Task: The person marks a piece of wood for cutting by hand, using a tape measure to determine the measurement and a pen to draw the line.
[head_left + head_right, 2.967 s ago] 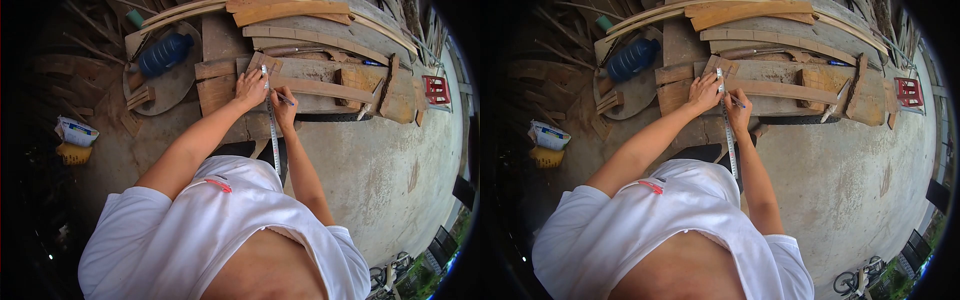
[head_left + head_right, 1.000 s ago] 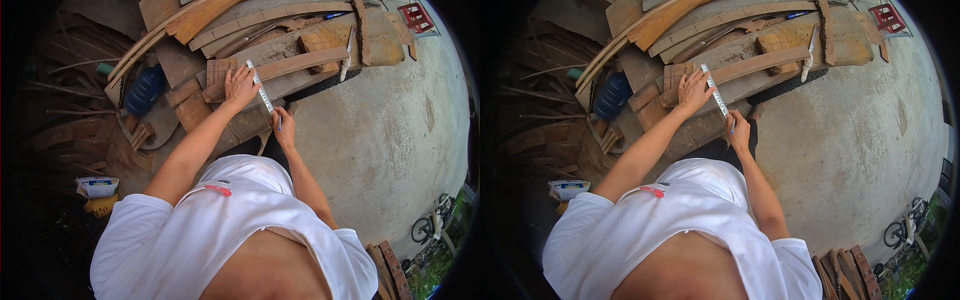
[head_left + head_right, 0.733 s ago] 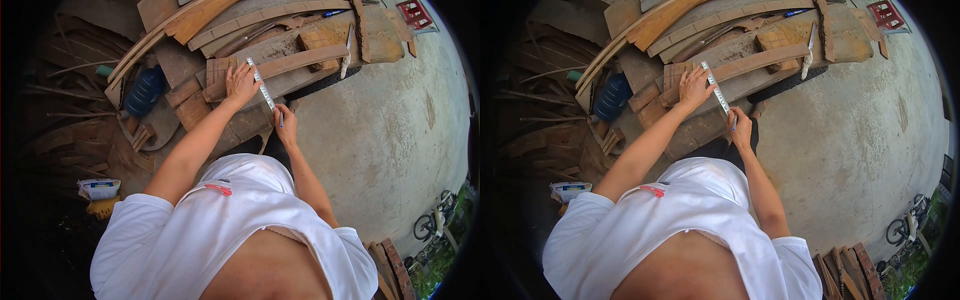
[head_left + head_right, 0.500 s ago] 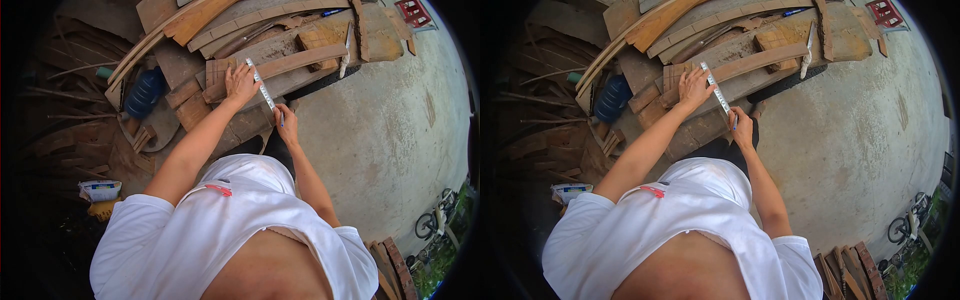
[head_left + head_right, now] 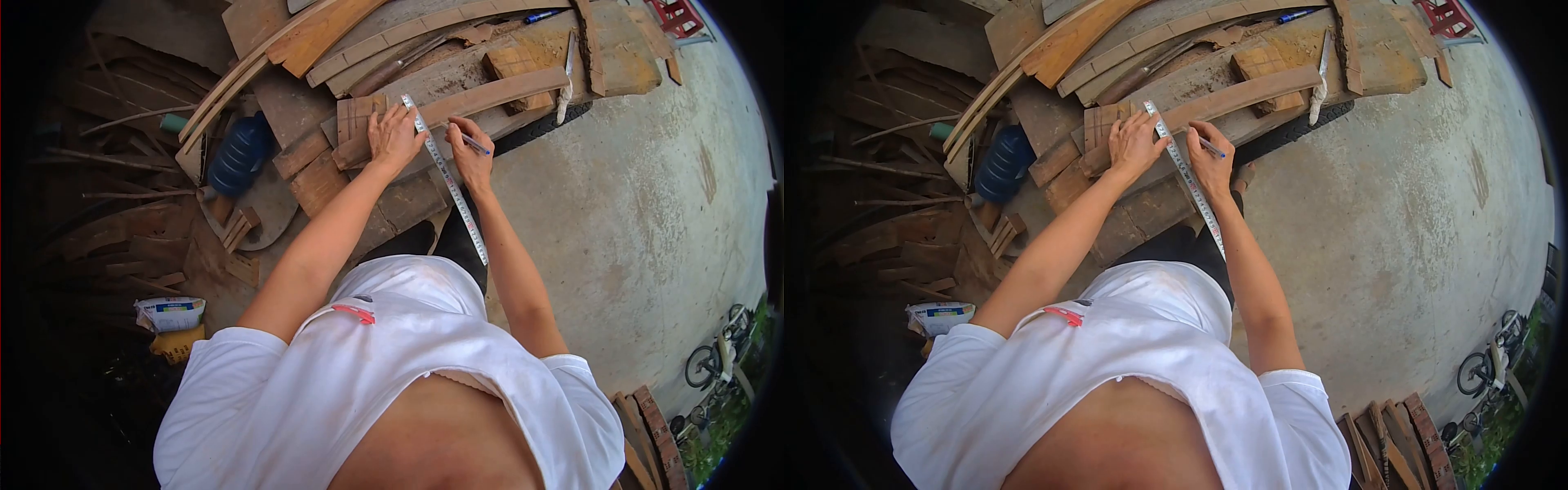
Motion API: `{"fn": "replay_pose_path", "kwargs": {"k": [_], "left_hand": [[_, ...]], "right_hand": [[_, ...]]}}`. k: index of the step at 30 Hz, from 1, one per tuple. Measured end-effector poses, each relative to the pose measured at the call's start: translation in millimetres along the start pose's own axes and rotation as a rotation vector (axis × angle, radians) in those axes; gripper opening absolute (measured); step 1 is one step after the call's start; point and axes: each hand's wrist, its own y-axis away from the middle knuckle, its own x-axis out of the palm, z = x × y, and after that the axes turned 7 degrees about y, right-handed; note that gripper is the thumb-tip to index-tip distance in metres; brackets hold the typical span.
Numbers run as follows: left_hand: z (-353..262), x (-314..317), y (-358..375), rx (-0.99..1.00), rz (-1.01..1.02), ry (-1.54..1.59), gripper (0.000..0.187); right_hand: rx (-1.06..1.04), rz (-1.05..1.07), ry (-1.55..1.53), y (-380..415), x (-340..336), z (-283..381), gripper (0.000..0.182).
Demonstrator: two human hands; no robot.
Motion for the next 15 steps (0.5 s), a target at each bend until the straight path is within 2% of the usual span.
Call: {"fn": "replay_pose_path", "kwargs": {"k": [2, 10, 15], "left_hand": [[-0.5, -0.1, 0.3, -0.004, -0.010, -0.002, 0.057], [2.4, -3.8, 0.3, 0.015, -0.010, 0.028, 0.053], [2.3, -4.3, -0.6, 0.002, -0.012, 0.046, 0.050]], "right_hand": [[-0.021, 0.087, 0.079, -8.4, 5.5, 10.4, 0.027], [-0.064, 0.131, 0.083, -11.1, 22.0, 15.7, 0.026], [-0.137, 0.088, 0.096, -10.7, 29.6, 11.6, 0.024]]}}
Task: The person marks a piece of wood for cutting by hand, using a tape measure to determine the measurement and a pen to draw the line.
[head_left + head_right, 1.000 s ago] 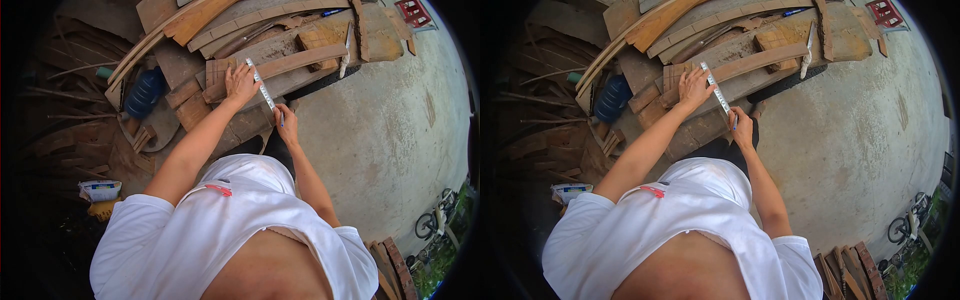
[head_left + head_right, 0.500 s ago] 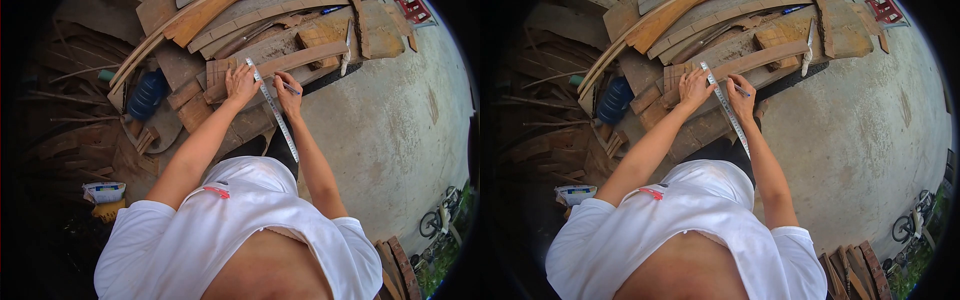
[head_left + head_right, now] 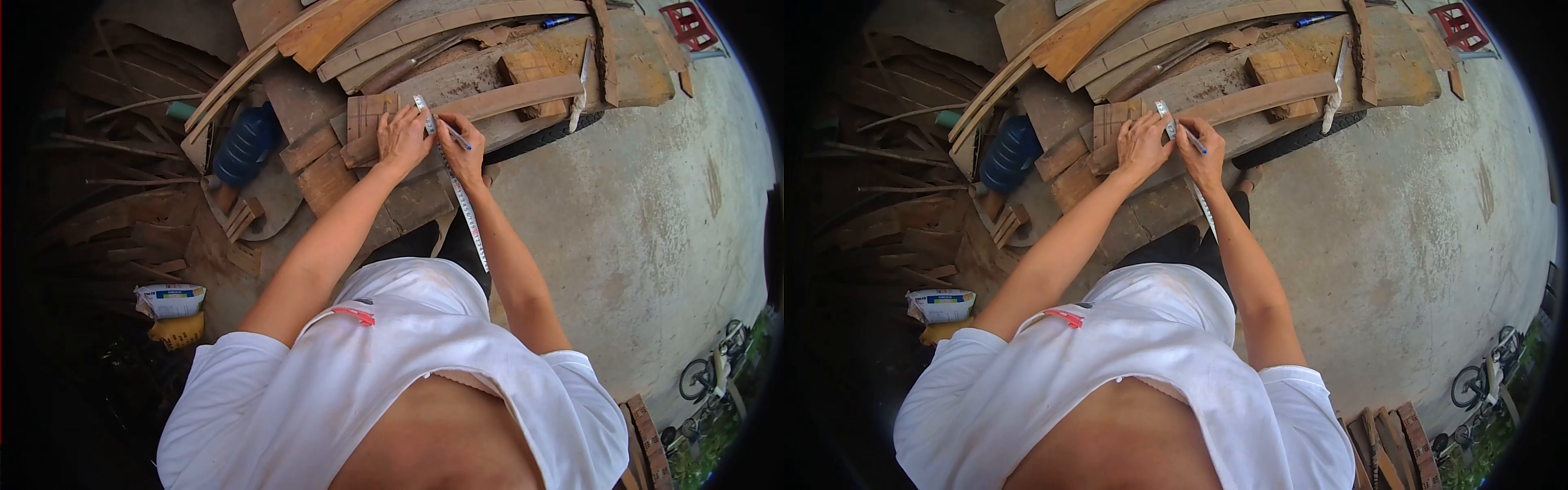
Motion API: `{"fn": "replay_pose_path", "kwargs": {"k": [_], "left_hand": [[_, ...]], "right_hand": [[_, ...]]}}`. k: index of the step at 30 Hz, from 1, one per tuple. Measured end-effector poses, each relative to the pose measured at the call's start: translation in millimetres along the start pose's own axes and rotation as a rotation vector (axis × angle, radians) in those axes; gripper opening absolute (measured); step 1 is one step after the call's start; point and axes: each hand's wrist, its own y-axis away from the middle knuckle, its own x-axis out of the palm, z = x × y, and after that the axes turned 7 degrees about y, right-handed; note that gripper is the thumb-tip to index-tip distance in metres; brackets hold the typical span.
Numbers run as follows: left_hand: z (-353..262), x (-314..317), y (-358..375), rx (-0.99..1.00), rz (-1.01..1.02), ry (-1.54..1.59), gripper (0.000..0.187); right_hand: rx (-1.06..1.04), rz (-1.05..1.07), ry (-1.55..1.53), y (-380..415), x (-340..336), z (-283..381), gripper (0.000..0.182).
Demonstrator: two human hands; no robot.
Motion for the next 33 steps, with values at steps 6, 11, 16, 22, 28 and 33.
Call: {"fn": "replay_pose_path", "kwargs": {"k": [6, 11, 16, 22, 28, 33], "left_hand": [[1.5, 1.2, -0.4, 0.015, 0.001, 0.001, 0.050], [1.3, -1.3, -2.1, 0.018, 0.010, -0.019, 0.050], [1.1, -2.0, -0.8, 0.019, 0.022, 0.005, 0.051], [2.2, 0.2, -0.2, 0.028, -0.001, 0.009, 0.051], [1.3, -0.4, -0.9, 0.013, 0.016, 0.017, 0.050], [2.6, 2.0, -0.1, 0.021, -0.005, 0.008, 0.050]], "right_hand": [[-0.111, -0.011, 0.069, -8.9, 9.2, -0.3, 0.021], [-0.175, -0.019, 0.133, 0.2, 5.4, -1.8, 0.019], [-0.121, -0.015, 0.137, 10.6, -1.1, -0.3, 0.017], [-0.138, -0.056, 0.121, 1.5, 0.8, -2.4, 0.015], [-0.092, -0.037, 0.106, 6.8, -0.6, -1.3, 0.015], [-0.213, -0.090, 0.100, -14.5, 16.9, -1.8, 0.014]]}}
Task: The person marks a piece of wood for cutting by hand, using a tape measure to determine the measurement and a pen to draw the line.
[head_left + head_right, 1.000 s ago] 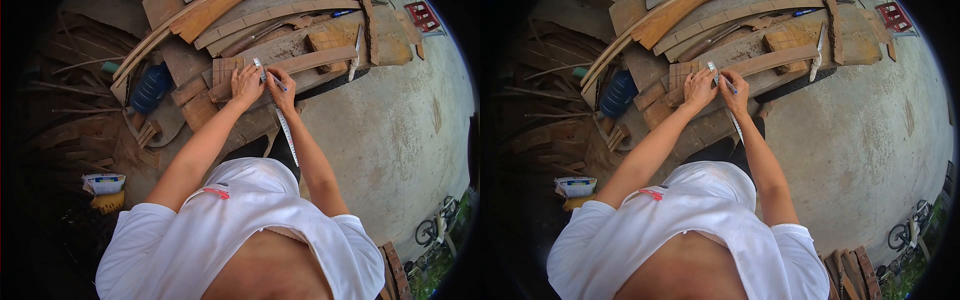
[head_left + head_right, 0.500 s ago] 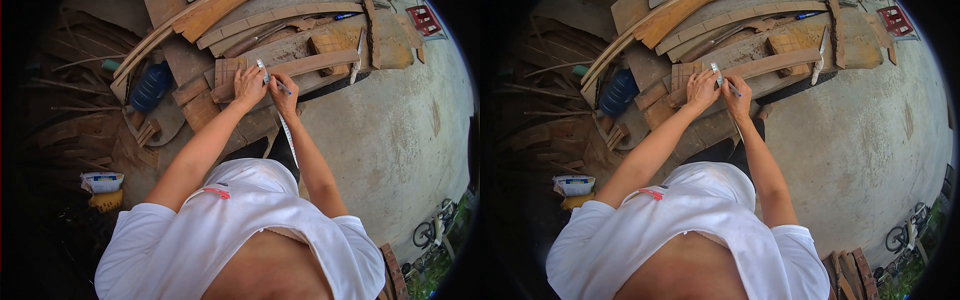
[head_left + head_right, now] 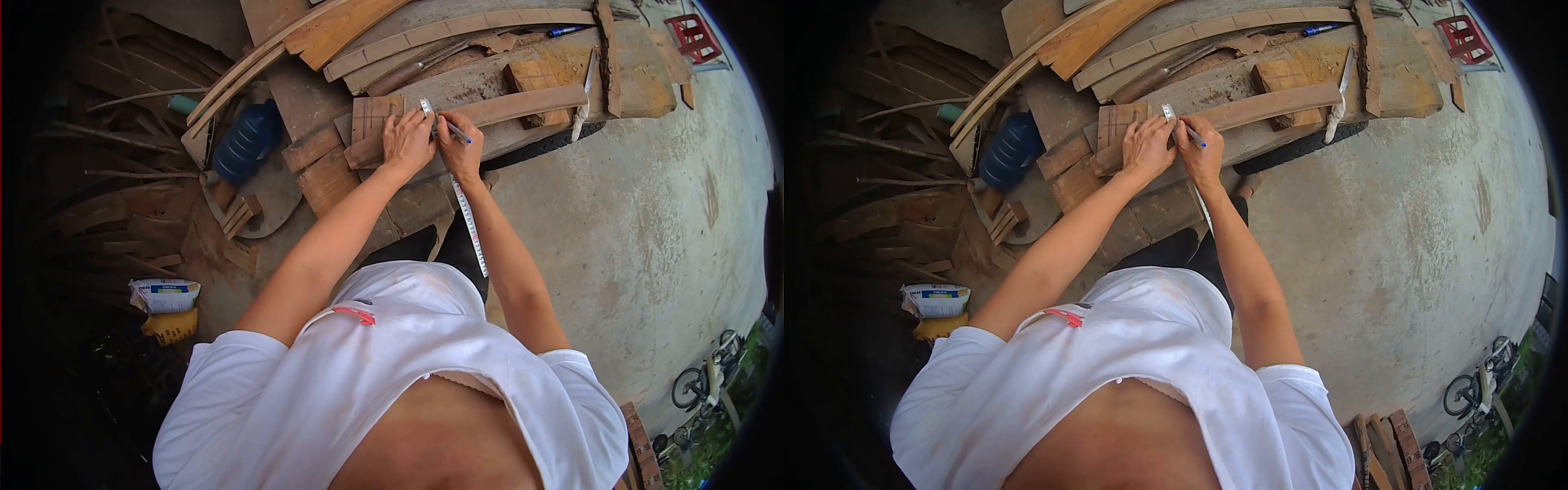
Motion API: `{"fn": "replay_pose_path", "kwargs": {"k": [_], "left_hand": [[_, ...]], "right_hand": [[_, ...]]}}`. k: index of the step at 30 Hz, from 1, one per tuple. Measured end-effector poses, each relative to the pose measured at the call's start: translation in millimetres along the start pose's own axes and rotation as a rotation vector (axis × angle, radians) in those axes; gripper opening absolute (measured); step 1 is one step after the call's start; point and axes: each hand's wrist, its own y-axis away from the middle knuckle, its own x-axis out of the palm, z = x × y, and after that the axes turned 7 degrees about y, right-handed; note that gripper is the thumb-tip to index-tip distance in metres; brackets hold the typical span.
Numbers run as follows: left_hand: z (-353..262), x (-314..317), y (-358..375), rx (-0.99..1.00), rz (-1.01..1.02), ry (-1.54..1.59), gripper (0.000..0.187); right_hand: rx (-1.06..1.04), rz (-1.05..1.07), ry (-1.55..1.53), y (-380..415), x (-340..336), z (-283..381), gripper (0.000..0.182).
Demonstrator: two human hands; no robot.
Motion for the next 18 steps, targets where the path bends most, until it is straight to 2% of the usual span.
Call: {"fn": "replay_pose_path", "kwargs": {"k": [4, 7, 11, 13, 18], "left_hand": [[-0.5, 1.0, 0.3, 0.013, -0.035, 0.025, 0.050], [0.2, 1.8, 2.5, 0.016, -0.056, 0.020, 0.050], [-0.7, 0.0, 0.1, -0.016, 0.013, 0.027, 0.051], [0.4, 1.4, 1.1, -0.006, -0.002, 0.021, 0.051], [2.6, 5.1, 1.6, 0.034, -0.059, 0.013, 0.051]], "right_hand": [[-0.007, 0.016, 0.026, 11.2, -9.8, 3.1, 0.013], [0.091, 0.048, 0.019, 23.6, -18.8, 3.8, 0.013], [0.062, 0.041, 0.009, 9.5, -8.0, 0.4, 0.013], [-0.005, -0.005, -0.023, 1.4, -0.7, -1.1, 0.013], [0.045, 0.031, 0.004, 20.0, -17.4, 5.4, 0.014]]}}
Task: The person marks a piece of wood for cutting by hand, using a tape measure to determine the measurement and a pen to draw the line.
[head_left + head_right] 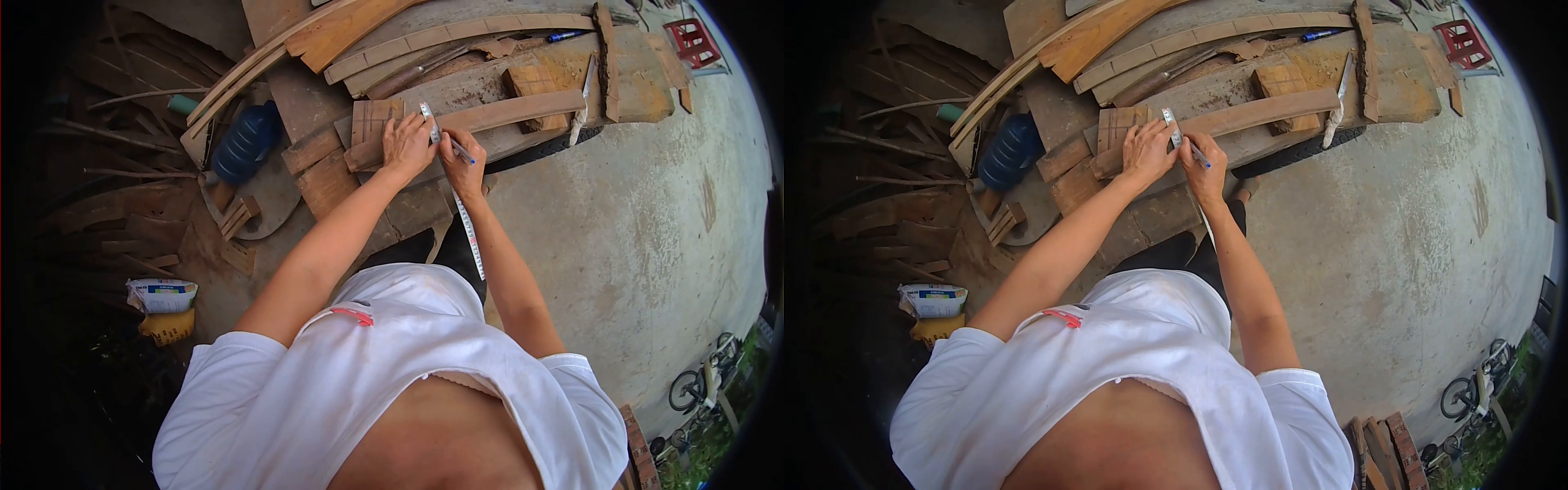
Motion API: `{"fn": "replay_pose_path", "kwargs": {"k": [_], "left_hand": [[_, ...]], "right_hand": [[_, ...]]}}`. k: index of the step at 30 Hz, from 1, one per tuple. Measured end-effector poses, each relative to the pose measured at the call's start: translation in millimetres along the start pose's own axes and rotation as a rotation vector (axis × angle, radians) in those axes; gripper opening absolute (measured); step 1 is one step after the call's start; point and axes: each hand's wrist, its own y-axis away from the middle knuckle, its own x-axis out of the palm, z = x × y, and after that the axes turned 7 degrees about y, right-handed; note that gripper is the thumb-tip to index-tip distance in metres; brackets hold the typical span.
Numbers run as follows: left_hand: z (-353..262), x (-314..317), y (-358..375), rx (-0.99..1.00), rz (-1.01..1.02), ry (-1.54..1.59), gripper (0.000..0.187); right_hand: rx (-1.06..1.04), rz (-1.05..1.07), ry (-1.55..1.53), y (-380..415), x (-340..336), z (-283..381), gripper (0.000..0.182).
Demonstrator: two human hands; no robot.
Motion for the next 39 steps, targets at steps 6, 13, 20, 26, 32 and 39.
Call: {"fn": "replay_pose_path", "kwargs": {"k": [6, 13, 20, 26, 32, 39], "left_hand": [[1.3, 3.7, -0.3, 0.004, -0.009, 0.019, 0.049], [0.5, 0.1, 0.1, 0.004, -0.007, -0.012, 0.049], [2.2, 2.1, 0.3, -0.003, -0.014, 0.020, 0.048], [1.1, 0.9, -2.0, -0.011, 0.003, 0.015, 0.048], [-2.3, 1.2, 1.3, -0.026, 0.004, 0.050, 0.051], [-2.1, -2.6, 0.5, -0.007, 0.020, 0.017, 0.051]], "right_hand": [[0.018, 0.017, 0.012, -9.1, 6.3, -3.8, 0.014], [-0.010, 0.026, 0.035, -4.8, 4.2, -3.0, 0.014], [-0.008, 0.015, 0.007, -10.2, 7.4, -0.2, 0.014], [-0.065, 0.011, 0.034, -13.8, 6.9, -2.3, 0.014], [0.004, 0.041, 0.090, 13.0, -14.6, -4.8, 0.014], [0.037, 0.014, -0.027, -17.3, 4.7, -2.7, 0.017]]}}
